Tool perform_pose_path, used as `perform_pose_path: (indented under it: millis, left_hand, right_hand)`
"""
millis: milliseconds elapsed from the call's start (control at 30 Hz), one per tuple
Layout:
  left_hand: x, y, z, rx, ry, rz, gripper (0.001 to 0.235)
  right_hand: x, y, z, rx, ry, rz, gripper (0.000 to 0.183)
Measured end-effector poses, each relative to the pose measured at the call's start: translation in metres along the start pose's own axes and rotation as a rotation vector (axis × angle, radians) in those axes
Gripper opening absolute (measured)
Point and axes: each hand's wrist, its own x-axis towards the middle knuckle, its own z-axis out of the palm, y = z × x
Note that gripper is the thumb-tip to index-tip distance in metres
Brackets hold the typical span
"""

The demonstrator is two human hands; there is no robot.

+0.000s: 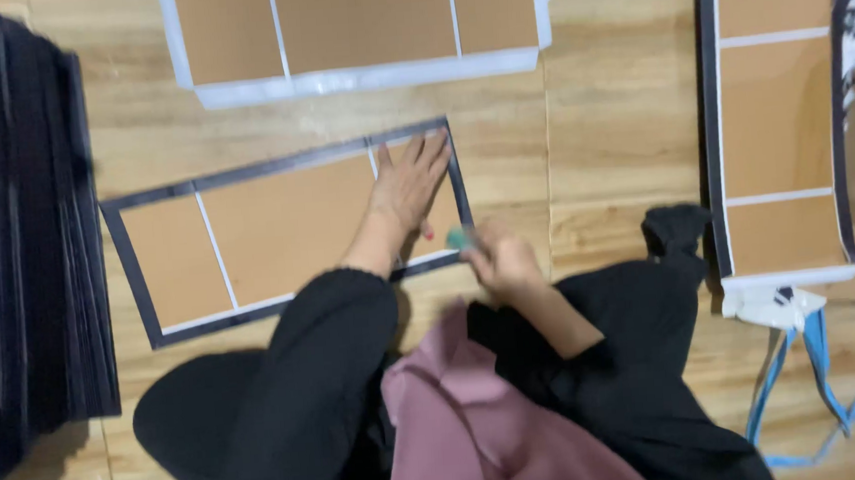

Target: Smoothing and pressing the edges of cardboard panels using a hand tool to assemble folders.

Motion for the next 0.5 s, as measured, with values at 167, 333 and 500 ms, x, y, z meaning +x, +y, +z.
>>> perform_pose_path:
  millis: [167, 333, 500]
  left_hand:
    - [-0.014, -0.007, -0.001, 0.074, 0.013, -0.084, 0.132]
    - [-0.022, -0.003, -0.016, 0.002, 0.080, -0.170, 0.114]
    - [-0.024, 0.000, -0.029, -0.047, 0.191, -0.232, 0.076]
  right_hand:
    - [0.120, 0.027, -0.017, -0.075, 0.291, -0.028, 0.023]
    - [0.059, -0.018, -0.018, -0.103, 0.128, -0.103, 0.014]
    - [0.088, 0.013, -0.014, 0.047, 0.016, 0.191, 0.024]
